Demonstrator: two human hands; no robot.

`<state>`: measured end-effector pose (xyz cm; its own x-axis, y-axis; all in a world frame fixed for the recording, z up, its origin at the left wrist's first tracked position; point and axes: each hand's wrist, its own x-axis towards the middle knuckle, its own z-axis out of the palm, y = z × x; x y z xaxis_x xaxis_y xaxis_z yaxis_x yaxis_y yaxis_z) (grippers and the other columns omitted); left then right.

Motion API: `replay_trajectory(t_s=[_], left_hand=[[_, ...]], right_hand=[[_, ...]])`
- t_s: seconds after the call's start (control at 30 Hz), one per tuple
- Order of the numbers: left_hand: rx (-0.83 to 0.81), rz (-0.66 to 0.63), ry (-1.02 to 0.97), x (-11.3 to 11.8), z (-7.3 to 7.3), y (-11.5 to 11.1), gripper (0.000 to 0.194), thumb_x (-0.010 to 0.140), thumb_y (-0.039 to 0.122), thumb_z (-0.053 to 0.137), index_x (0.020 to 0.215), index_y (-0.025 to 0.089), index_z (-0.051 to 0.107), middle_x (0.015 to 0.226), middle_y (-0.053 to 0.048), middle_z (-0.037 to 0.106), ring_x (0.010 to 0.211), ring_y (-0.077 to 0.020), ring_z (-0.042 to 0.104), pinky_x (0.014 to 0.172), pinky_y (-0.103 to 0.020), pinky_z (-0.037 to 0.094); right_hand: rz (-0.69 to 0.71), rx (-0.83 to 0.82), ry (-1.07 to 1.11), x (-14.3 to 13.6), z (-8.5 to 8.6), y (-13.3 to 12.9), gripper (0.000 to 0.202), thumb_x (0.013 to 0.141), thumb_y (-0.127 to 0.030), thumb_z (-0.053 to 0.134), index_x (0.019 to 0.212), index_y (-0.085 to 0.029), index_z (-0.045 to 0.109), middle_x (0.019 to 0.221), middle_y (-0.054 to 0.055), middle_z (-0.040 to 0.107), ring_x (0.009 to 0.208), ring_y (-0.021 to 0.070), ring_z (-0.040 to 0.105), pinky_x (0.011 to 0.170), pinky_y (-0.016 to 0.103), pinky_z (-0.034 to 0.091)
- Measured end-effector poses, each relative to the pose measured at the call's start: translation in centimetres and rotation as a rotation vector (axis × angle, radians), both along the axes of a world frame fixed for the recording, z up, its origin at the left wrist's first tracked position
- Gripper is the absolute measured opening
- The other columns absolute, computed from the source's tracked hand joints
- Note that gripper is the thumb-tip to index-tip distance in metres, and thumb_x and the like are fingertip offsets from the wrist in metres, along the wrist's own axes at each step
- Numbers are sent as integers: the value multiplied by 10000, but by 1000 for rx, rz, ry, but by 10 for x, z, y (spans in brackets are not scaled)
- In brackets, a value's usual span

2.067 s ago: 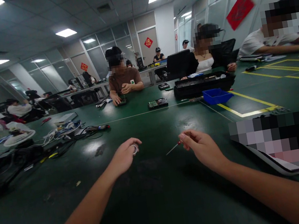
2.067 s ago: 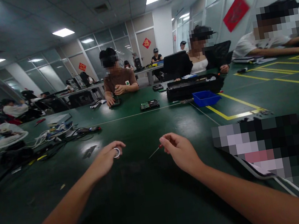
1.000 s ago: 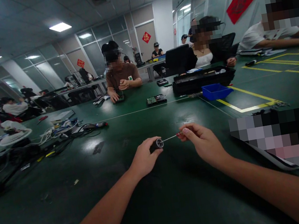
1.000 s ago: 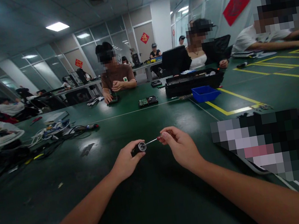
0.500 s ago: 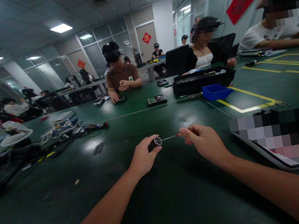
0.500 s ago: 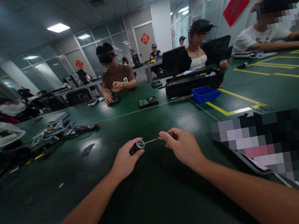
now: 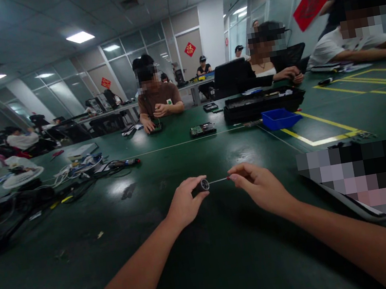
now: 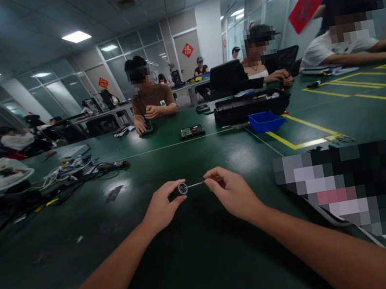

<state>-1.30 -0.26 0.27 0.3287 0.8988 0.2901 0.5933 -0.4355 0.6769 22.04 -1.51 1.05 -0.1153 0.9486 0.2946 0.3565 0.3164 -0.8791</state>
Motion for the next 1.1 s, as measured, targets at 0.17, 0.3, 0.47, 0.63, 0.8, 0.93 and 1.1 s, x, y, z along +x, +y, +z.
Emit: replay_trajectory(t_s=[0.17,0.3,0.47,0.63,0.8,0.93,1.1], left_hand=[[2,-14,37,0,1,-2,421,870,185,673,1278,270,611,1269,-38,630,1183,-212,561,1076,-402,417],[-11,-27,61,0,0,-2,421,883,217,666,1291,295,600,1270,-26,629,1199,-215,552,1126,-448,370],[-34,-9,89,2,0,-1,415,886,225,662,1292,282,598,1265,-37,630,1199,-228,551,1141,-481,347],[-43,8,122,3,1,-3,415,888,245,661,1295,287,595,1249,-33,635,1183,-238,556,1145,-503,336],[-41,2,139,4,1,-4,413,894,261,650,1299,310,590,1230,-24,637,1173,-245,558,1153,-536,315],[-61,4,148,3,0,-4,412,888,251,654,1292,309,597,1231,-26,635,1175,-251,555,1155,-549,311],[-10,-54,130,4,2,-5,411,901,231,629,1303,307,584,1270,-32,620,1203,-242,540,1168,-535,306]], right_hand=[[69,-87,20,-2,3,-2,332,963,-468,456,962,-214,669,642,-13,607,599,172,595,580,310,459],[15,-110,8,-2,0,-1,361,970,-481,423,1007,-211,658,638,-12,577,574,172,565,537,307,428],[81,-53,236,-3,-8,3,217,911,-352,533,1099,-246,549,849,3,606,786,183,601,723,332,491],[110,-76,131,-4,-4,-1,248,966,-436,452,894,-234,577,732,-5,541,685,173,539,660,331,452],[3,-83,126,-4,-2,-3,223,944,-426,492,1037,-238,570,818,11,603,732,188,585,685,344,487],[-11,-94,232,-6,-2,0,230,857,-408,627,979,-214,596,847,29,638,780,197,613,731,350,500],[-1,-277,590,-5,-2,8,225,845,-425,644,878,-202,647,812,40,650,765,197,634,796,391,528]])
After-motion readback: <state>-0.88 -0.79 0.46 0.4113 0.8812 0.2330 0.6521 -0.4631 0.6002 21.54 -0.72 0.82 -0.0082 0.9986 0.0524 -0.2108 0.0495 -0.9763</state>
